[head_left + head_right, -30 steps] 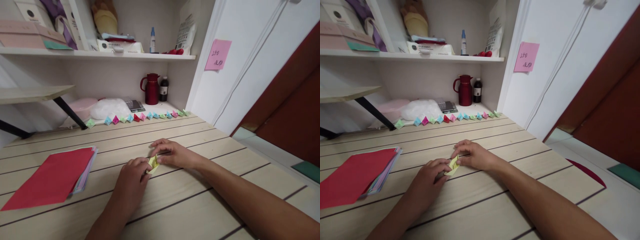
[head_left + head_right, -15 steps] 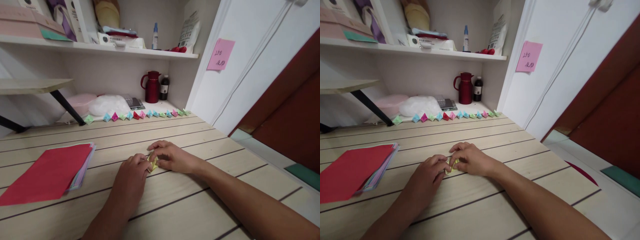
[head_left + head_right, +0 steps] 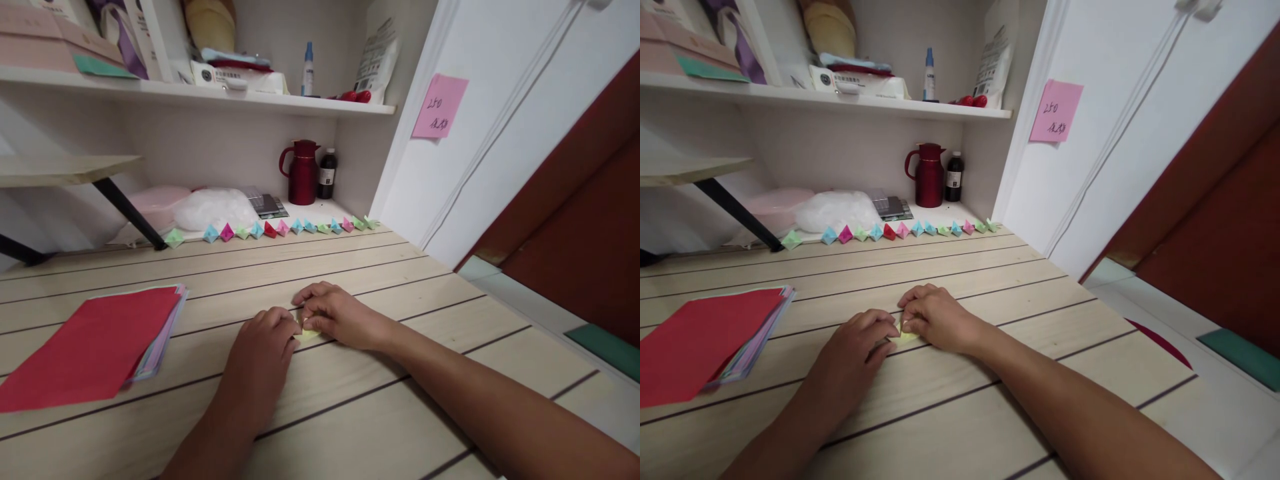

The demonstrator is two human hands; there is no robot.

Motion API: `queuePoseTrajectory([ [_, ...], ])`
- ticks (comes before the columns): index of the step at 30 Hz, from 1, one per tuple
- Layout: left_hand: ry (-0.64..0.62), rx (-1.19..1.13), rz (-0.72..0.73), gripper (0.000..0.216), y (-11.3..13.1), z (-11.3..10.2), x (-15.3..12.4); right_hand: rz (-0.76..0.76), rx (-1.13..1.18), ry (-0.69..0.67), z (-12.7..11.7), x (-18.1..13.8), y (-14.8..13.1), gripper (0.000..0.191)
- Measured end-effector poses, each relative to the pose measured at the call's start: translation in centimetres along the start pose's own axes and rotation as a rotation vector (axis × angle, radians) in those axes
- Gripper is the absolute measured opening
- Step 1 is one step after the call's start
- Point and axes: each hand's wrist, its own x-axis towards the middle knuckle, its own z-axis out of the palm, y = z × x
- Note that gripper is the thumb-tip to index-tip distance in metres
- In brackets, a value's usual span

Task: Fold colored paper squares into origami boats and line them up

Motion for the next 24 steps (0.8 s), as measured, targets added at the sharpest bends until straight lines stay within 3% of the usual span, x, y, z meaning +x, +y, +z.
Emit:
queuePoseTrajectory([
  [6,-0.086,0.242,0.067,0.026,1.1,-0.2,0.4,-0.028,0.049,-0.023,-0.3,-0.1,-0.1,0.011],
  [10,-0.101,0.246,0.052,0.025,1.3,-0.1,0.2,-0.025,0.115,-0.027,-0.8,-0.1,0.1,0.006],
  [14,-0.101,0.2,0.058,0.021,1.0,-0.1,0.0,0.144,0.208,0.052,-1.6,-0.2,0.8,0.025],
  [18,-0.078,0.208,0.083,0.022,0.7,0.1,0.1,0.303,0.129,0.104,-1.9,-0.2,1.4,0.021],
  [24,-0.083,0.303,0.106,0.027,1.1,0.2,0.0,0.308,-0.004,0.09,-1.3,-0.2,0.6,0.01],
])
